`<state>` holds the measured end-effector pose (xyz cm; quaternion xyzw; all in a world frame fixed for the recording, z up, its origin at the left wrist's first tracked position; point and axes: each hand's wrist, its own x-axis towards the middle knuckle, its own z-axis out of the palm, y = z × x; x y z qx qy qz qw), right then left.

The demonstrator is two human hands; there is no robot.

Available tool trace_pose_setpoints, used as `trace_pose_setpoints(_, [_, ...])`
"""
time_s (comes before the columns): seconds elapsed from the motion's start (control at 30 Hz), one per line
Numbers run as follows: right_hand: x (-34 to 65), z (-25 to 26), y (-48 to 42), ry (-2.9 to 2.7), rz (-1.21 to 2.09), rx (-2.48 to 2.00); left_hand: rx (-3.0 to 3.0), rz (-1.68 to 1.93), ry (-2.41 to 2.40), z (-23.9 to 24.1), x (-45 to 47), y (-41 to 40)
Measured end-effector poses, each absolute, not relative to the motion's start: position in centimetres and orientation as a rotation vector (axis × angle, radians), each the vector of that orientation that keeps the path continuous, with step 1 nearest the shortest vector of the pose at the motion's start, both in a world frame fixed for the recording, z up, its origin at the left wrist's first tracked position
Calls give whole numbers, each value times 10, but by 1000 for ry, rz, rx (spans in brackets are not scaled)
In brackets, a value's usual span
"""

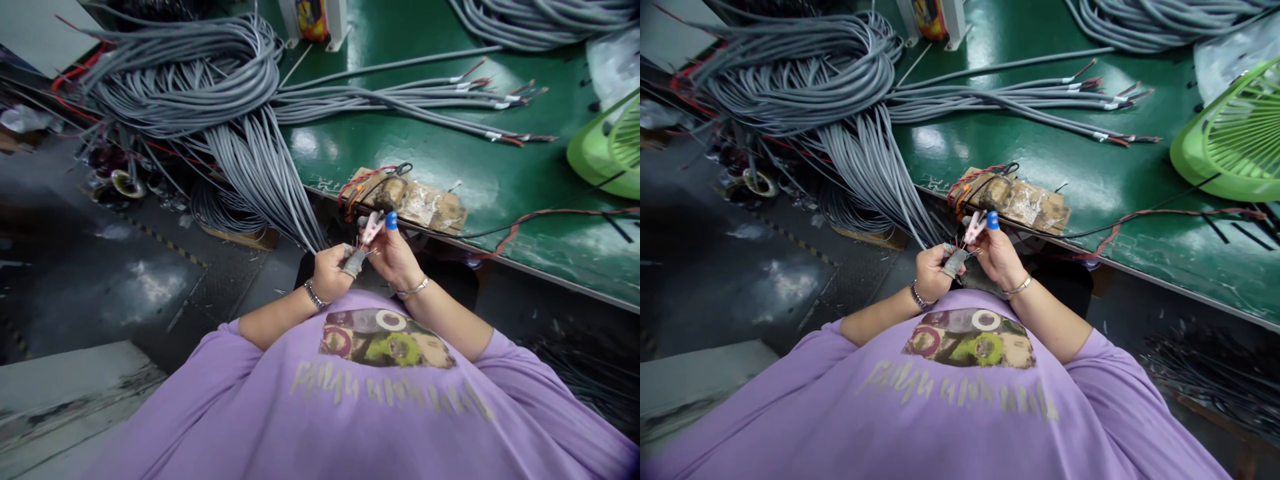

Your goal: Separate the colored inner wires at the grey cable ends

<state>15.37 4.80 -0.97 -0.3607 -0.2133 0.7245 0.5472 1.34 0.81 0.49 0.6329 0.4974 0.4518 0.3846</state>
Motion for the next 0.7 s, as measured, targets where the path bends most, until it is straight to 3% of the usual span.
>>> trace_pose_setpoints(0.23, [174, -12, 34, -669, 1991, -813, 1662, 1113, 1224, 4, 4, 0])
trace_pose_setpoints(0.43, [177, -14, 30, -948, 1810, -901, 1673, 892, 1238, -3, 3, 0])
trace_pose_setpoints(0.7, [186, -18, 24, -1150, 1651, -945, 1233, 637, 1160, -2, 12, 7])
